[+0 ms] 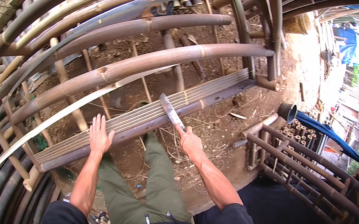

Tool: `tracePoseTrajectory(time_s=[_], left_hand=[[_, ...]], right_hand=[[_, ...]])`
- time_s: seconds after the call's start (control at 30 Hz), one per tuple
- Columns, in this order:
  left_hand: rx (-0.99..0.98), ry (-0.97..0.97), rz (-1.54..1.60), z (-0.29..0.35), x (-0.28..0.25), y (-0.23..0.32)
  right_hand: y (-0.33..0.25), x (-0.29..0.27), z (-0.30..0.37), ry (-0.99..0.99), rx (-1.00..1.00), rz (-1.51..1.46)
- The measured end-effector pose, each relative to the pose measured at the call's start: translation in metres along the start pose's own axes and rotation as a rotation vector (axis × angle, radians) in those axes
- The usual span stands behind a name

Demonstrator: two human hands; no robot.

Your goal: The person uses a machete to split long bamboo poles into thin strips. They repeatedly strike the bamboo against a wooden block, peel off the strips, and place them on a nearby rack.

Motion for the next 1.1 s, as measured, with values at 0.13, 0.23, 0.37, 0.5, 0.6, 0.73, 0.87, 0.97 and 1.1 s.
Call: tracePoseTrajectory(time_s=[0.13,0.23,0.37,0.5,0.6,0.73,0.87,0.97,1.1], left_hand=[[-0.075,-0.204,-0.020,-0.026,0.052,0.045],[-0.044,-0.121,-0.004,-0.028,0.054,0.048],[-0.025,-0.115,0.061,-0.035,0.061,0.057],[0.088,-0.098,0.128,-0.039,0.059,0.074],[-0.065,-0.099,0.060,-0.031,0.069,0.044],[0.035,-0.079,0.128,-0.048,0.038,0.041],[-0.076,0.474,0.005,-0.068,-0.050,0.015],[-0.215,0.267,-0.166,-0.094,-0.081,-0.042],[0.111,0.229,-0.086,-0.080,-0.082,-0.071]], right_hand=[[0.057,-0.046,0.026,0.125,0.198,-0.136],[0.161,-0.075,0.012,0.297,0.337,0.160],[0.284,-0.113,-0.044,0.249,0.514,0.232],[0.382,-0.116,-0.042,0.164,0.654,0.240],[0.265,-0.145,-0.089,0.173,0.443,0.266],[0.273,-0.134,-0.062,0.200,0.380,0.191],[0.213,-0.084,0.008,0.529,0.319,0.118],[0.161,-0.036,0.067,0.501,0.520,-0.264],[0.055,0.009,0.130,0.607,0.364,-0.433]])
Point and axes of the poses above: each hand's wrist, its own z-axis away from the middle knuckle, its own x-axis out of the palm, y = z × x, the point moved 6 cm from there along -z, towards the middle knuckle, and after that the axes turned 11 degrees about -x, right-handed, at the moved point
